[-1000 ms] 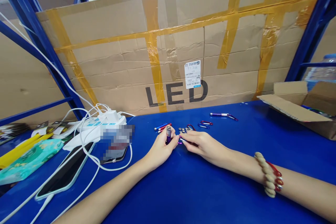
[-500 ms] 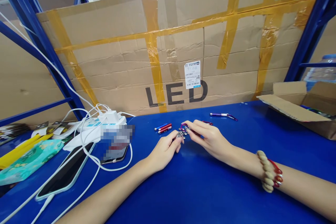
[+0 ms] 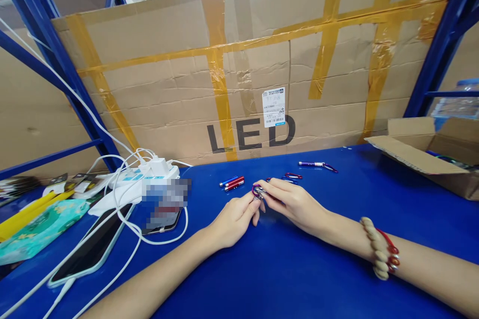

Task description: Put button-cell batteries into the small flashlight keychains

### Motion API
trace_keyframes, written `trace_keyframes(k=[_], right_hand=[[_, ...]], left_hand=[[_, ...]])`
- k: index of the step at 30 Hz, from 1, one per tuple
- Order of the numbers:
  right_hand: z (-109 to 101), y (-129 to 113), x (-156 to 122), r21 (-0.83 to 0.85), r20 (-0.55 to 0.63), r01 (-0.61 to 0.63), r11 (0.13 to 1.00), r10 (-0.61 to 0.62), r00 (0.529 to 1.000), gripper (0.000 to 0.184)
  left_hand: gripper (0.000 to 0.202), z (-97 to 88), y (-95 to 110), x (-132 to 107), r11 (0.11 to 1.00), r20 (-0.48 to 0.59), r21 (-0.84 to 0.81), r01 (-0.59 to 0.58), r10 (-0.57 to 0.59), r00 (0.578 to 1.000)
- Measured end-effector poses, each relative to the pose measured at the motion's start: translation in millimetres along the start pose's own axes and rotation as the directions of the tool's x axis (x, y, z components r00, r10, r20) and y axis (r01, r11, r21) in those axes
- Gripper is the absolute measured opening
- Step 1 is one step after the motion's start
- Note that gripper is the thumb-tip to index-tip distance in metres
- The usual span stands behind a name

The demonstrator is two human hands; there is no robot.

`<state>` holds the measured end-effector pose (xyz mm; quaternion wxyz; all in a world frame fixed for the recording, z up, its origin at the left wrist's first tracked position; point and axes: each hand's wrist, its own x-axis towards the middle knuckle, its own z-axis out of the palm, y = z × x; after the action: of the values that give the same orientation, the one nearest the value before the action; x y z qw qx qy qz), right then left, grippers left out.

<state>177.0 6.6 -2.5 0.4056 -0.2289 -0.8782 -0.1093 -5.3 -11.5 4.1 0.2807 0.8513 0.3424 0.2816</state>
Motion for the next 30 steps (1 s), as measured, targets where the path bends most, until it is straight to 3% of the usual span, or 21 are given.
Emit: trace_keyframes(k=[6,14,19,24,30], right_hand=[[-2.0,0.0,0.7,-0.014,0.002,-0.027,1.000,0.027,1.000,0.032],[-1.3,0.4,0.0,0.069,0.089,-0.137,0.988,0.131,0.987,0.034],[-2.8,-0.9,3.0,0.180,0.147,-0.275,0.945,0.250,0.957,0.033],[1.0,-3.0,1.7,0.358,0.232,-0.404,0.842,0.339,0.912,0.036],[-1.2,-4.6,0.9,0.341,0.315,-0.466,0.817,0.368,0.875,0.037]], left_hand=[[0.030,1.0,-2.9,0.9,0.994,-0.079,-0.105,0.001,-0.009,0.997],[0.033,-0.5,-2.0,0.8,0.996,-0.164,0.050,0.079,-0.070,0.984],[0.027,-1.2,0.4,2.3,0.990,-0.200,0.077,0.115,-0.098,0.975],[0.017,0.7,0.1,3.5,0.987,-0.221,0.043,0.155,-0.142,0.965],[0.013,3.3,-1.8,4.7,0.984,-0.276,0.068,0.165,-0.140,0.951]])
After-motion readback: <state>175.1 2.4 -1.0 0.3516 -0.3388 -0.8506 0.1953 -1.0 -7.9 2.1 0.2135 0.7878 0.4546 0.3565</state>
